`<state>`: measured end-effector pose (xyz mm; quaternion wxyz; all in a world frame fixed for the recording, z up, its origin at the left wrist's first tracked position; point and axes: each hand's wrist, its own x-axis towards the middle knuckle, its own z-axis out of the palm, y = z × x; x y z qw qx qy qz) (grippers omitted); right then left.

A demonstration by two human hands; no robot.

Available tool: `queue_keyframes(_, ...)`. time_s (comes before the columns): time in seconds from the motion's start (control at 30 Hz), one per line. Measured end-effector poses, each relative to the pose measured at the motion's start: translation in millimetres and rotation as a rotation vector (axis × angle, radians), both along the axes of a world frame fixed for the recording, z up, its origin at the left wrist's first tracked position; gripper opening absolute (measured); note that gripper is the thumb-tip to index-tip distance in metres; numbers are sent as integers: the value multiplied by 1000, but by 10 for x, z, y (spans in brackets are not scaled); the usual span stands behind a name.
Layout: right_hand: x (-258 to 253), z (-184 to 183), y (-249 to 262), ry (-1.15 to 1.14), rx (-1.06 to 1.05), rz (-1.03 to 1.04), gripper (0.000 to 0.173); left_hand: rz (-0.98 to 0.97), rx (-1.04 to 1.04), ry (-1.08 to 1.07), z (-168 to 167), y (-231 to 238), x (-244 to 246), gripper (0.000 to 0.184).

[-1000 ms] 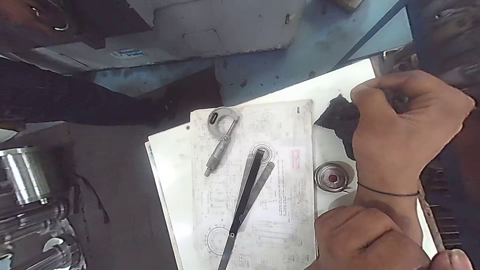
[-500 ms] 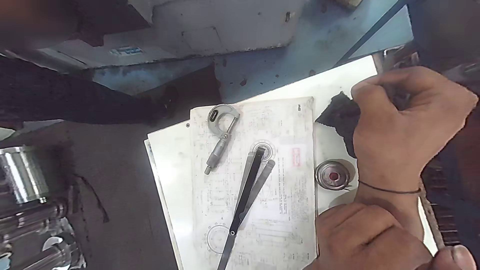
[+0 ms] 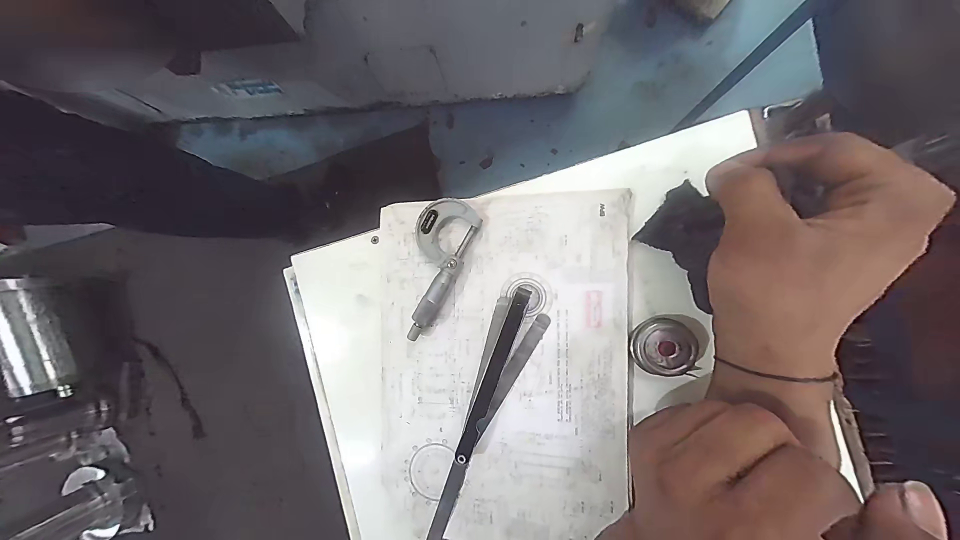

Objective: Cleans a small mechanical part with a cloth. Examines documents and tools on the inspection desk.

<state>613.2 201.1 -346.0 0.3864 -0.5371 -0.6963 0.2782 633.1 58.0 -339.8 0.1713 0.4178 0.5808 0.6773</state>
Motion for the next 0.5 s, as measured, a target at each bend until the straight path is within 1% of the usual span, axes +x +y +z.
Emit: queue_keyframes(0.5,-6,-10,5,-38,5,-3,7,-3,-8,0,4,-2,-8,32)
